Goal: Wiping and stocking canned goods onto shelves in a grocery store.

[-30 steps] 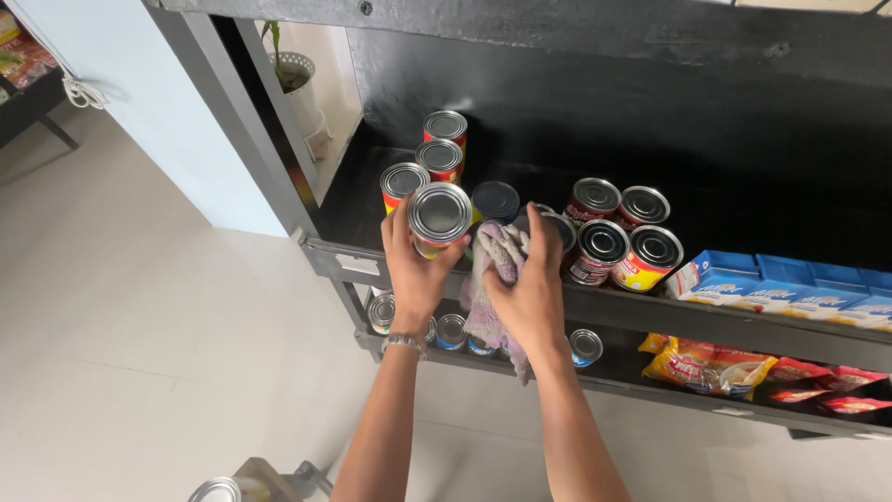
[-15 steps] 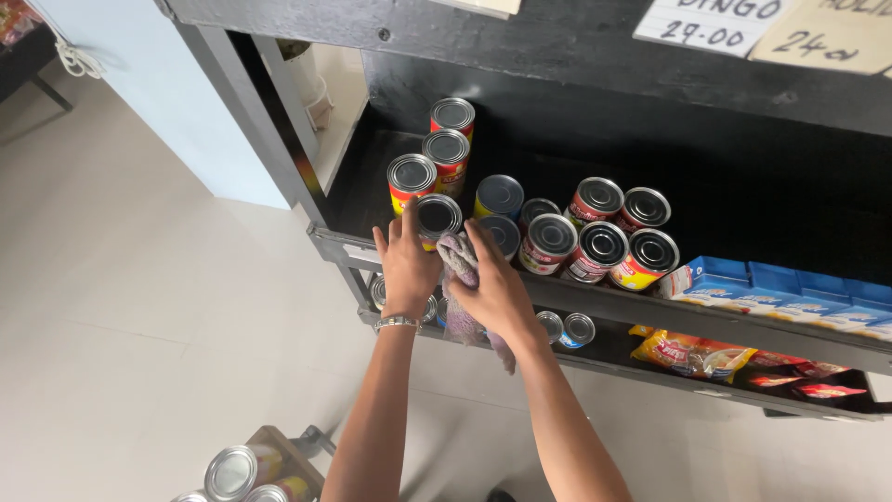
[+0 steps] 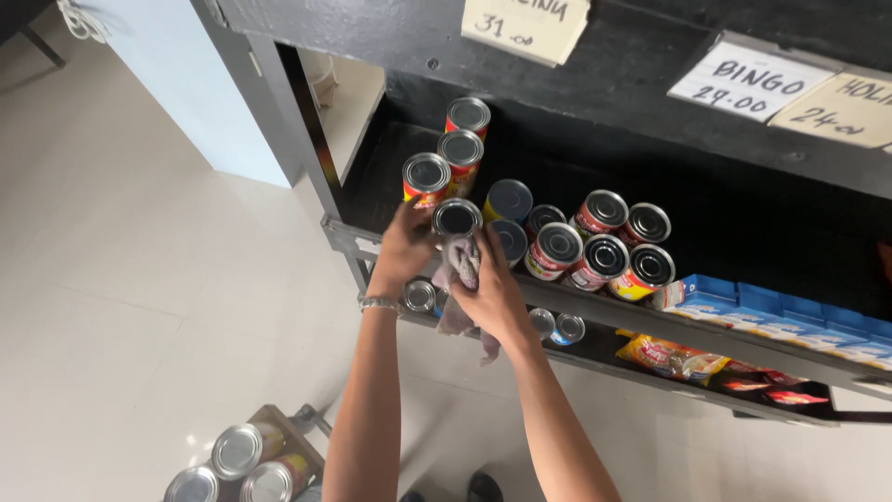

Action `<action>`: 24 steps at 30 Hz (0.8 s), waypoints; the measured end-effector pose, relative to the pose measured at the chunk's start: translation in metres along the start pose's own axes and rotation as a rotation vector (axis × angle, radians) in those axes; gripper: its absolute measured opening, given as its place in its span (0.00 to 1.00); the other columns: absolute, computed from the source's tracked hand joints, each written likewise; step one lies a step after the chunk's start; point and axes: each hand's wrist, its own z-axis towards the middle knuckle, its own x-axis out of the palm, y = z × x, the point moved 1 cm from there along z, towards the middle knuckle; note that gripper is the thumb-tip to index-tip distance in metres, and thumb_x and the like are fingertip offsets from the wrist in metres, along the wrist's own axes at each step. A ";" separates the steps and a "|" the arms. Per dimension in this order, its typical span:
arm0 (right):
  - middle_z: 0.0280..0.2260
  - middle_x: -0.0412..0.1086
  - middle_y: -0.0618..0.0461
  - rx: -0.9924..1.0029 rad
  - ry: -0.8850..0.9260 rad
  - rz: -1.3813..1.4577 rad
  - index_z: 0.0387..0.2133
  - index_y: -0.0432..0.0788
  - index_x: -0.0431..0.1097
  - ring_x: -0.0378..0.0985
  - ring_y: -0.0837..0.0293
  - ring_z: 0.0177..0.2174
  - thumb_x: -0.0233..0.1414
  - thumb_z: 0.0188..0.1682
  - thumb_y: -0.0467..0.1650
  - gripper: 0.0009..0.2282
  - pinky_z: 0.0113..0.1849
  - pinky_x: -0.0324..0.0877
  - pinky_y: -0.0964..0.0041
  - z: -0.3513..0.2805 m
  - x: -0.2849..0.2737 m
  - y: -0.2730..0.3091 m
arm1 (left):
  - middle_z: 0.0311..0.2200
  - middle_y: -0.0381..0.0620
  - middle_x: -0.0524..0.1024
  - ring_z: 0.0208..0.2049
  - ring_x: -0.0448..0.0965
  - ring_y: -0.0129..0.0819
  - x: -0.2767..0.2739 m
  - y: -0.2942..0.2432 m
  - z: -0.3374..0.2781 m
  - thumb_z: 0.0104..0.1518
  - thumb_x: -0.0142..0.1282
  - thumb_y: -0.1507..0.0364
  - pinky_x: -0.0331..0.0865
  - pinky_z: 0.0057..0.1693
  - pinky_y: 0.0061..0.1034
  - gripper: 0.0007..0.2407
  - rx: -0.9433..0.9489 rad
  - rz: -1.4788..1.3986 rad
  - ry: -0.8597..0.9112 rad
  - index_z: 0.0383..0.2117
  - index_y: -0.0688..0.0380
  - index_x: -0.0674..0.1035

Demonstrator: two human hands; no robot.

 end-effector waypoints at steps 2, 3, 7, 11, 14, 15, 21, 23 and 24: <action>0.70 0.43 0.40 0.001 0.012 -0.011 0.68 0.46 0.47 0.56 0.40 0.64 0.60 0.41 0.32 0.40 0.59 0.62 0.54 0.005 -0.004 0.000 | 0.51 0.54 0.81 0.57 0.78 0.45 0.008 0.025 0.016 0.52 0.60 0.71 0.56 0.65 0.53 0.30 -0.075 -0.225 -0.188 0.64 0.62 0.66; 0.70 0.43 0.39 0.008 0.032 -0.023 0.69 0.46 0.47 0.56 0.40 0.64 0.60 0.41 0.32 0.40 0.59 0.62 0.54 0.008 -0.005 -0.001 | 0.51 0.56 0.81 0.56 0.83 0.46 0.010 0.039 0.025 0.57 0.57 0.66 0.74 0.64 0.46 0.26 -0.160 -0.452 -0.368 0.63 0.63 0.69; 0.69 0.44 0.37 0.018 0.051 -0.014 0.69 0.46 0.47 0.55 0.39 0.65 0.60 0.41 0.32 0.40 0.60 0.60 0.54 0.017 -0.003 -0.006 | 0.57 0.62 0.72 0.57 0.75 0.50 0.014 0.023 0.042 0.56 0.61 0.68 0.69 0.62 0.36 0.29 -0.165 -0.097 -0.517 0.65 0.60 0.64; 0.68 0.47 0.37 0.011 0.021 -0.017 0.69 0.44 0.46 0.58 0.40 0.63 0.60 0.40 0.33 0.41 0.60 0.60 0.54 0.019 0.005 -0.009 | 0.57 0.66 0.68 0.58 0.70 0.56 0.025 0.029 0.067 0.54 0.66 0.68 0.66 0.60 0.39 0.33 -0.057 -0.039 -0.513 0.65 0.61 0.61; 0.68 0.48 0.36 0.012 0.006 -0.038 0.68 0.43 0.47 0.59 0.40 0.63 0.60 0.39 0.33 0.41 0.59 0.61 0.54 0.019 0.006 -0.010 | 0.57 0.64 0.70 0.53 0.76 0.54 0.025 0.019 0.067 0.57 0.61 0.68 0.70 0.58 0.38 0.30 -0.085 -0.068 -0.438 0.66 0.56 0.62; 0.68 0.48 0.36 0.011 0.001 -0.048 0.68 0.42 0.47 0.60 0.40 0.63 0.60 0.39 0.33 0.41 0.59 0.61 0.54 0.018 0.005 -0.010 | 0.56 0.61 0.71 0.48 0.81 0.51 0.023 0.011 0.064 0.57 0.58 0.67 0.74 0.56 0.36 0.28 -0.178 -0.050 -0.378 0.66 0.52 0.63; 0.68 0.49 0.37 0.038 0.017 -0.062 0.68 0.41 0.48 0.61 0.39 0.62 0.59 0.40 0.33 0.40 0.58 0.63 0.54 0.017 0.004 0.000 | 0.50 0.62 0.76 0.50 0.78 0.58 0.027 0.006 0.051 0.57 0.60 0.68 0.73 0.55 0.42 0.27 -0.162 0.069 -0.357 0.64 0.52 0.65; 0.68 0.48 0.36 0.034 0.023 -0.066 0.68 0.41 0.47 0.60 0.39 0.62 0.59 0.40 0.33 0.40 0.58 0.63 0.54 0.014 0.002 -0.001 | 0.51 0.63 0.76 0.51 0.79 0.57 0.027 0.008 0.048 0.57 0.60 0.68 0.73 0.56 0.41 0.28 -0.151 0.046 -0.349 0.65 0.52 0.65; 0.68 0.48 0.36 0.029 0.017 -0.059 0.68 0.40 0.47 0.59 0.39 0.62 0.60 0.40 0.32 0.40 0.58 0.63 0.53 0.015 0.003 0.001 | 0.52 0.63 0.76 0.52 0.79 0.57 0.023 0.008 0.049 0.57 0.60 0.67 0.73 0.56 0.40 0.28 -0.128 0.033 -0.337 0.66 0.53 0.64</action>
